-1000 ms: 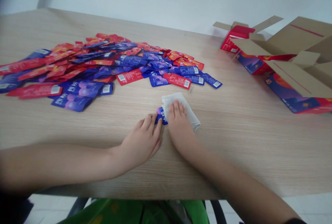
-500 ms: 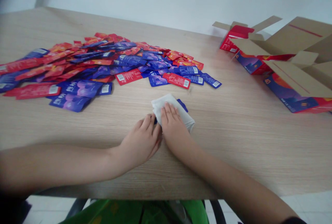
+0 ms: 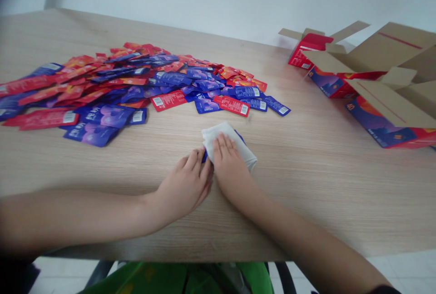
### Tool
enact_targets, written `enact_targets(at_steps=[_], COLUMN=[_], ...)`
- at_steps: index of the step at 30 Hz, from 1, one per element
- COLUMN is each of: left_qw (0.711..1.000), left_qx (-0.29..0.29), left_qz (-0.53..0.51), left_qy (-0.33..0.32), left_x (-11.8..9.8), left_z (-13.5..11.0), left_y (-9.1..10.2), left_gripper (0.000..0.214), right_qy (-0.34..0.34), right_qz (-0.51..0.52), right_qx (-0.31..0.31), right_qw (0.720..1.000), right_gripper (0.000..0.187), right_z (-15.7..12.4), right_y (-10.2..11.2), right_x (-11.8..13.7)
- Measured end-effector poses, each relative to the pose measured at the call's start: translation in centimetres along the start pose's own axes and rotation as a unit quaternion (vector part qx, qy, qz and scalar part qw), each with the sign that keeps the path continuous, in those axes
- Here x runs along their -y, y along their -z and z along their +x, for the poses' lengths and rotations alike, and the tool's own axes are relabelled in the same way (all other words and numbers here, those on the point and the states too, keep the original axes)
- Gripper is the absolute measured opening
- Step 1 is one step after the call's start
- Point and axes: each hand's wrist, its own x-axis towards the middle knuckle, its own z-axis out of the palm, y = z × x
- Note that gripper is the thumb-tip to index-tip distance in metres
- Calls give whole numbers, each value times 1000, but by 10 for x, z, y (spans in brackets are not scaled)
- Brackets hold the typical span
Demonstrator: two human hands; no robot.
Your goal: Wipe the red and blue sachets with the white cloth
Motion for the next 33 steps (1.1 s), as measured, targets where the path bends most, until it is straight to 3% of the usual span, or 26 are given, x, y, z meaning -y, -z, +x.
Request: enact_targets(at_steps=[3,9,11,15,17,23,25,31,33], left_qw=[1000,1000,1000,1000,1000,1000,1000,1000,1000], left_qx=[1,-1,0,2,7,3,4,5,8], left_qz=[-4,-6,-8,-9,-9,-4,-5,-19,-24], left_qy=[-6,10,13,-4,-15,11,14,-1,1], left_x=[1,0,0,1,1,0,0,1,1], left_z=[0,-1,-1,0,0,-1,-1,0,0], left_y=[0,-2,-1,0,0,1,1,2,2], left_gripper=[44,57,56,47,44,57,57,44,44], right_qy=[37,-87,-86,15,41,-82,-101,38,31], right_qz=[31,7,-6,14,34,29,17,43,49], right_qx=[12,31,23,9,11,32,19,13,18], right_qw=[999,996,996,1000,999,996,995,998,998], right_gripper=[62,68,64,57,58,66,66,61,64], right_z=[-1,9,9,3,2,10,10,-1,-1], right_y=[1,7,6,4,5,8,6,5,7], right_x=[4,-42,-35,4,11,-36,-39,5,1])
